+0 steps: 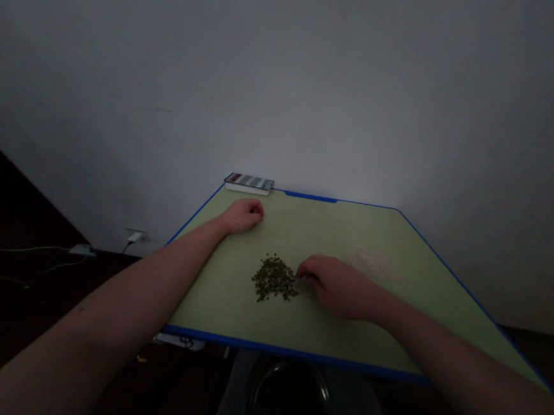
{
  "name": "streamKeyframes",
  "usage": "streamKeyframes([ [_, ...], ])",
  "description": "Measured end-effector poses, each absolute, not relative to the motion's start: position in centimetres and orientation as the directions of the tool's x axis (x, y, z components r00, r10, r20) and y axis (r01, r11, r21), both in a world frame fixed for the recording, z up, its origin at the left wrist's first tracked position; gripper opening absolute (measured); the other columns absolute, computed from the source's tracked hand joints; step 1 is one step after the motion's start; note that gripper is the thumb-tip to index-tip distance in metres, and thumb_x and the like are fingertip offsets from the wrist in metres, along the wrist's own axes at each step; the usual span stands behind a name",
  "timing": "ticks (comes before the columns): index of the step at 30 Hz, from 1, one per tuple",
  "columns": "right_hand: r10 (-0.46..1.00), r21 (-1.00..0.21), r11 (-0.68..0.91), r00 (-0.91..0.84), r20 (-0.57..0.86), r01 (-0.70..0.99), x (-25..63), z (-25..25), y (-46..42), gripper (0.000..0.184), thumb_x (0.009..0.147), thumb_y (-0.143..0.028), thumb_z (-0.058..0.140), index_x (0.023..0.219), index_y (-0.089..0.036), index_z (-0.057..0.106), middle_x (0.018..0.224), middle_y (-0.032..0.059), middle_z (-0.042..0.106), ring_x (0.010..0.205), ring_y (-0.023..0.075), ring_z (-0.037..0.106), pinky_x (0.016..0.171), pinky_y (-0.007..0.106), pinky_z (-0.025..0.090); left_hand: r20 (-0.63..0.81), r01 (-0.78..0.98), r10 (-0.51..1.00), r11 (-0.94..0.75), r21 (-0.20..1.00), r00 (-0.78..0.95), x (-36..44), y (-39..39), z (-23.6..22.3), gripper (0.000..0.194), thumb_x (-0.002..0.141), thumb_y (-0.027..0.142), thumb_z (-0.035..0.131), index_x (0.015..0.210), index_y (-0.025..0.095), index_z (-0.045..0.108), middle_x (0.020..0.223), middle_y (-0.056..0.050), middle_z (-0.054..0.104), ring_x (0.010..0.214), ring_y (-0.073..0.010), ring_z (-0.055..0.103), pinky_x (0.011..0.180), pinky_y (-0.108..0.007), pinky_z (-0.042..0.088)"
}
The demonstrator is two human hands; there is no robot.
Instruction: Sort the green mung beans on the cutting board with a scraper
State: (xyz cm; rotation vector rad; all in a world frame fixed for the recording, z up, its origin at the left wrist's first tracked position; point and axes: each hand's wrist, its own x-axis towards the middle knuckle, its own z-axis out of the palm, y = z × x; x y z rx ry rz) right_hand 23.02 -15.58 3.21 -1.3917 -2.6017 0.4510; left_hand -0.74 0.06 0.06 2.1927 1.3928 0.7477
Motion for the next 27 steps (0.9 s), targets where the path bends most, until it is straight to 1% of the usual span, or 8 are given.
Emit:
streamKeyframes([
  [5, 0.805, -0.384, 0.536, -0.592, -0.037, 0.752, 23.3, 3.5, -16.9, 0.028, 0.076, -0.010, 0.044, 0.094, -0.017, 0.064, 0.093, 0.0070, 0.065, 0.084, 0.0176, 0.057, 0.076, 0.028, 0.041, 0.215, 0.680, 0.911, -0.407, 0.610, 0.352, -0.7, 0.0, 0.1, 0.014, 0.061, 0.021, 0.049, 0.070, 0.015, 0.058, 0.059, 0.001, 0.052, 0.057, -0.0108, 0.046, 0.053, -0.024, 0.036],
  [9, 0.807, -0.413, 0.527, -0.589, -0.030, 0.743, 23.4, 3.6, -17.7, 0.028, 0.077, -0.010, 0.043, 0.094, -0.017, 0.064, 0.093, 0.0066, 0.065, 0.085, 0.0172, 0.057, 0.078, 0.028, 0.040, 0.218, 0.679, 0.911, -0.406, 0.611, 0.349, -0.7, 0.1, 0.1, 0.014, 0.061, 0.021, 0.050, 0.069, 0.015, 0.058, 0.059, 0.001, 0.051, 0.056, -0.0107, 0.045, 0.052, -0.023, 0.035],
  [16, 0.853, -0.365, 0.491, -0.522, 0.017, 0.791, 23.7, 3.6, -16.0, 0.030, 0.076, -0.008, 0.041, 0.096, -0.016, 0.063, 0.097, 0.0080, 0.065, 0.088, 0.0178, 0.056, 0.080, 0.030, 0.040, 0.211, 0.668, 0.911, -0.404, 0.625, 0.354, -0.8, 0.2, -0.1, 0.012, 0.061, 0.021, 0.049, 0.069, 0.015, 0.057, 0.058, 0.002, 0.049, 0.055, -0.0103, 0.044, 0.051, -0.024, 0.034],
  [22, 0.821, -0.341, 0.535, -0.570, -0.003, 0.773, 23.2, 3.6, -15.5, 0.031, 0.075, -0.008, 0.042, 0.094, -0.017, 0.064, 0.095, 0.0078, 0.065, 0.087, 0.0181, 0.057, 0.079, 0.029, 0.041, 0.219, 0.676, 0.910, -0.408, 0.613, 0.351, -0.8, 0.2, -0.1, 0.013, 0.060, 0.020, 0.048, 0.069, 0.015, 0.057, 0.059, 0.001, 0.050, 0.056, -0.0104, 0.045, 0.052, -0.024, 0.034],
  [27, 0.810, -0.340, 0.544, -0.586, -0.025, 0.767, 23.1, 3.6, -16.3, 0.029, 0.074, -0.009, 0.044, 0.092, -0.018, 0.065, 0.091, 0.0064, 0.066, 0.083, 0.0176, 0.058, 0.075, 0.028, 0.041, 0.212, 0.666, 0.912, -0.402, 0.628, 0.351, -0.8, 0.2, -0.1, 0.013, 0.060, 0.020, 0.049, 0.069, 0.016, 0.057, 0.058, 0.002, 0.050, 0.055, -0.0102, 0.044, 0.052, -0.023, 0.034],
])
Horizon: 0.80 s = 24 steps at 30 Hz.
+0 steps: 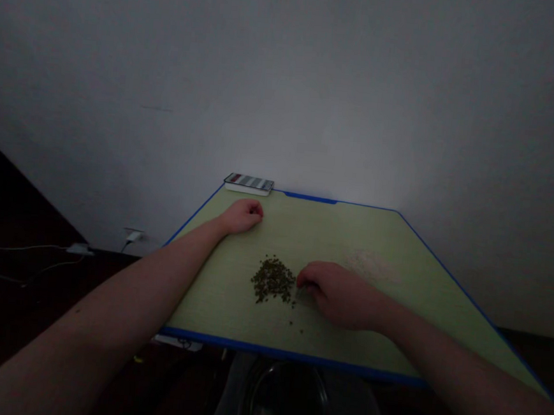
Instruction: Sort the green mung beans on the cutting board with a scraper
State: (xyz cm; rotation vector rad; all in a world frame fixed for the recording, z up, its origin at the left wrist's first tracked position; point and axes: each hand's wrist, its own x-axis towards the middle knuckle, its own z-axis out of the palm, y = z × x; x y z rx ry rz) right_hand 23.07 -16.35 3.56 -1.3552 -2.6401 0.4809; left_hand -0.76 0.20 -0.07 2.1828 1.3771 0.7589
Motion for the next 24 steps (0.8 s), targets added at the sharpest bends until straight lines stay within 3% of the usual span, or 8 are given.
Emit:
streamKeyframes([
  [10, 0.843, -0.323, 0.507, -0.538, -0.006, 0.799, 22.0, 3.1, -16.2, 0.031, 0.074, -0.008, 0.044, 0.096, -0.017, 0.064, 0.097, 0.0084, 0.065, 0.088, 0.0184, 0.057, 0.079, 0.028, 0.040, 0.215, 0.661, 0.911, -0.405, 0.632, 0.353, -0.8, 0.2, -0.1, 0.013, 0.060, 0.020, 0.049, 0.069, 0.016, 0.057, 0.057, 0.002, 0.050, 0.055, -0.0104, 0.044, 0.051, -0.023, 0.034],
  [24, 0.721, -0.307, 0.649, -0.692, -0.043, 0.696, 20.9, 3.7, -16.1, 0.028, 0.073, -0.009, 0.046, 0.091, -0.019, 0.064, 0.089, 0.0062, 0.066, 0.080, 0.0179, 0.057, 0.072, 0.027, 0.040, 0.223, 0.663, 0.908, -0.412, 0.625, 0.354, -0.9, 0.4, -0.3, 0.015, 0.060, 0.021, 0.049, 0.070, 0.015, 0.058, 0.060, 0.001, 0.051, 0.057, -0.0110, 0.045, 0.053, -0.025, 0.036],
])
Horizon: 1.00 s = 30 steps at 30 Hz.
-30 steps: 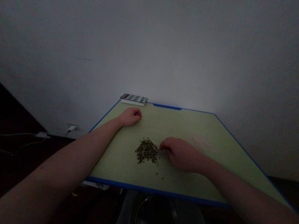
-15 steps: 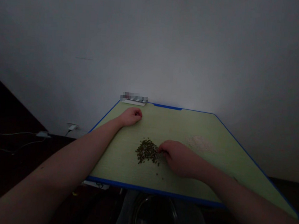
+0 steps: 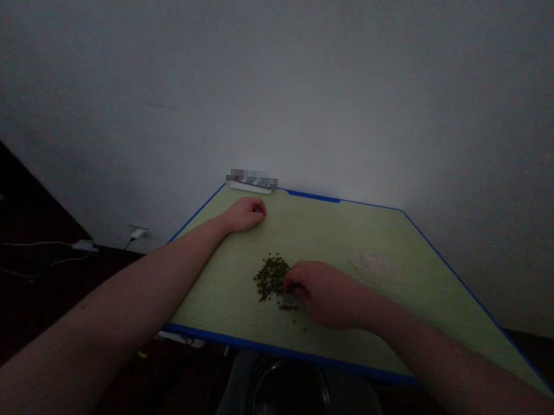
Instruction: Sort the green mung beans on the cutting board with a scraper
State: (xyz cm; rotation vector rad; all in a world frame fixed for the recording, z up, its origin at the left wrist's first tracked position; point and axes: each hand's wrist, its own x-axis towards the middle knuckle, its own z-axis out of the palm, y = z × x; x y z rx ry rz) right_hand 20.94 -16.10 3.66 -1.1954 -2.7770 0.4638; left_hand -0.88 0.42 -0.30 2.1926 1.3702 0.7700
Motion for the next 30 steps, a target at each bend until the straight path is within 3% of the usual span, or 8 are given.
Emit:
streamKeyframes([
  [5, 0.732, -0.331, 0.636, -0.681, -0.027, 0.697, 20.8, 3.7, -16.4, 0.028, 0.072, -0.007, 0.045, 0.091, -0.018, 0.063, 0.089, 0.0056, 0.065, 0.080, 0.0169, 0.056, 0.072, 0.026, 0.039, 0.207, 0.667, 0.908, -0.409, 0.623, 0.363, -0.9, 0.3, -0.2, 0.015, 0.061, 0.022, 0.048, 0.070, 0.015, 0.058, 0.059, 0.001, 0.050, 0.056, -0.0109, 0.044, 0.053, -0.025, 0.035],
  [15, 0.726, -0.259, 0.666, -0.688, 0.007, 0.700, 19.3, 3.7, -16.0, 0.025, 0.072, -0.007, 0.048, 0.089, -0.017, 0.062, 0.087, 0.0060, 0.064, 0.077, 0.0170, 0.056, 0.068, 0.026, 0.038, 0.219, 0.680, 0.907, -0.416, 0.604, 0.360, -0.9, 0.3, -0.1, 0.014, 0.061, 0.021, 0.049, 0.070, 0.015, 0.058, 0.059, 0.001, 0.050, 0.057, -0.0107, 0.044, 0.053, -0.024, 0.035],
  [23, 0.599, -0.325, 0.739, -0.796, -0.082, 0.590, 19.5, 4.1, -16.8, 0.034, 0.066, -0.004, 0.053, 0.096, -0.019, 0.063, 0.095, 0.0054, 0.064, 0.085, 0.0186, 0.057, 0.075, 0.027, 0.040, 0.202, 0.692, 0.917, -0.392, 0.606, 0.343, -0.7, -0.1, 0.2, 0.015, 0.061, 0.021, 0.049, 0.071, 0.015, 0.059, 0.059, 0.001, 0.051, 0.057, -0.0111, 0.045, 0.053, -0.024, 0.036],
  [30, 0.615, -0.354, 0.700, -0.775, -0.141, 0.620, 20.6, 4.6, -18.8, 0.035, 0.065, -0.005, 0.053, 0.094, -0.020, 0.065, 0.093, 0.0054, 0.066, 0.085, 0.0188, 0.058, 0.074, 0.028, 0.041, 0.214, 0.683, 0.913, -0.403, 0.609, 0.349, -0.8, 0.2, 0.0, 0.014, 0.060, 0.021, 0.049, 0.070, 0.015, 0.058, 0.059, 0.001, 0.052, 0.056, -0.0111, 0.046, 0.053, -0.024, 0.036],
])
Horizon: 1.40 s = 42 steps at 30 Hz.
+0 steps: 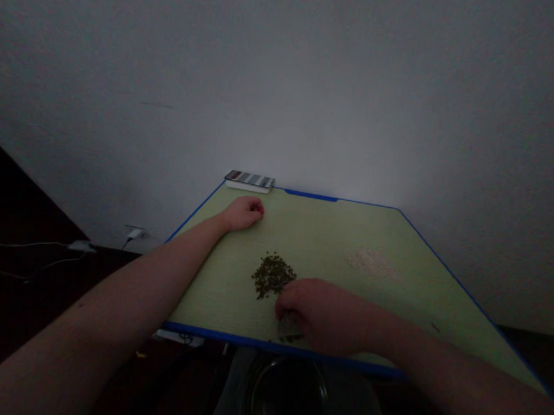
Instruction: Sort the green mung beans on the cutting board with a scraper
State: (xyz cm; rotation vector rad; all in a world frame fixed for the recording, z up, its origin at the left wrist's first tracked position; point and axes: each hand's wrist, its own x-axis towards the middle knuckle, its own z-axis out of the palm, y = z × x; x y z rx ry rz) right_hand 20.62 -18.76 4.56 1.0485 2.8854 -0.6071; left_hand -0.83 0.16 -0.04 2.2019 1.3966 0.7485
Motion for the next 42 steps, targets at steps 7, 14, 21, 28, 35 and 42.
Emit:
streamKeyframes([
  [7, 0.713, -0.416, 0.574, -0.681, -0.170, 0.705, 21.2, 4.5, -20.3, 0.030, 0.066, -0.005, 0.052, 0.089, -0.019, 0.066, 0.087, 0.0052, 0.068, 0.079, 0.0171, 0.059, 0.069, 0.025, 0.042, 0.209, 0.671, 0.910, -0.407, 0.619, 0.359, -0.9, 0.5, -0.4, 0.012, 0.060, 0.021, 0.049, 0.068, 0.016, 0.056, 0.059, 0.001, 0.051, 0.056, -0.0110, 0.045, 0.052, -0.024, 0.035],
  [14, 0.708, -0.465, 0.557, -0.686, -0.168, 0.688, 21.7, 4.3, -20.8, 0.030, 0.069, -0.005, 0.048, 0.088, -0.020, 0.066, 0.086, 0.0042, 0.069, 0.077, 0.0154, 0.060, 0.066, 0.023, 0.041, 0.225, 0.671, 0.903, -0.424, 0.608, 0.367, -0.9, 0.4, -0.3, 0.012, 0.060, 0.022, 0.049, 0.068, 0.016, 0.056, 0.059, 0.001, 0.051, 0.056, -0.0109, 0.045, 0.052, -0.024, 0.034],
  [21, 0.665, -0.445, 0.629, -0.738, -0.119, 0.638, 20.9, 5.6, -21.3, 0.029, 0.069, -0.006, 0.049, 0.088, -0.020, 0.065, 0.087, 0.0041, 0.067, 0.078, 0.0161, 0.059, 0.069, 0.024, 0.042, 0.221, 0.677, 0.907, -0.415, 0.607, 0.358, -0.8, 0.0, 0.0, 0.014, 0.060, 0.023, 0.049, 0.069, 0.016, 0.058, 0.059, 0.001, 0.052, 0.057, -0.0119, 0.046, 0.054, -0.025, 0.035],
  [28, 0.528, -0.298, 0.799, -0.847, -0.067, 0.522, 17.0, 5.8, -19.0, 0.039, 0.061, -0.007, 0.056, 0.098, -0.017, 0.065, 0.095, 0.0071, 0.065, 0.087, 0.0205, 0.058, 0.078, 0.028, 0.042, 0.221, 0.690, 0.911, -0.409, 0.597, 0.348, -0.8, 0.1, 0.0, 0.016, 0.061, 0.022, 0.049, 0.071, 0.015, 0.059, 0.061, 0.000, 0.053, 0.057, -0.0114, 0.046, 0.054, -0.025, 0.036],
  [35, 0.615, -0.373, 0.698, -0.778, -0.126, 0.612, 19.3, 4.7, -20.1, 0.034, 0.067, -0.008, 0.051, 0.096, -0.019, 0.065, 0.093, 0.0057, 0.067, 0.084, 0.0189, 0.059, 0.074, 0.027, 0.043, 0.206, 0.670, 0.911, -0.403, 0.624, 0.356, -0.8, 0.2, -0.1, 0.013, 0.060, 0.021, 0.049, 0.069, 0.015, 0.057, 0.059, 0.001, 0.051, 0.056, -0.0107, 0.045, 0.053, -0.024, 0.035],
  [42, 0.710, -0.554, 0.527, -0.692, -0.129, 0.644, 22.1, 5.0, -22.4, 0.026, 0.077, -0.011, 0.047, 0.091, -0.022, 0.066, 0.087, 0.0018, 0.068, 0.081, 0.0143, 0.059, 0.071, 0.024, 0.042, 0.208, 0.675, 0.910, -0.406, 0.616, 0.358, -0.8, 0.0, 0.1, 0.014, 0.061, 0.021, 0.049, 0.069, 0.015, 0.057, 0.059, 0.001, 0.051, 0.057, -0.0109, 0.045, 0.053, -0.024, 0.035],
])
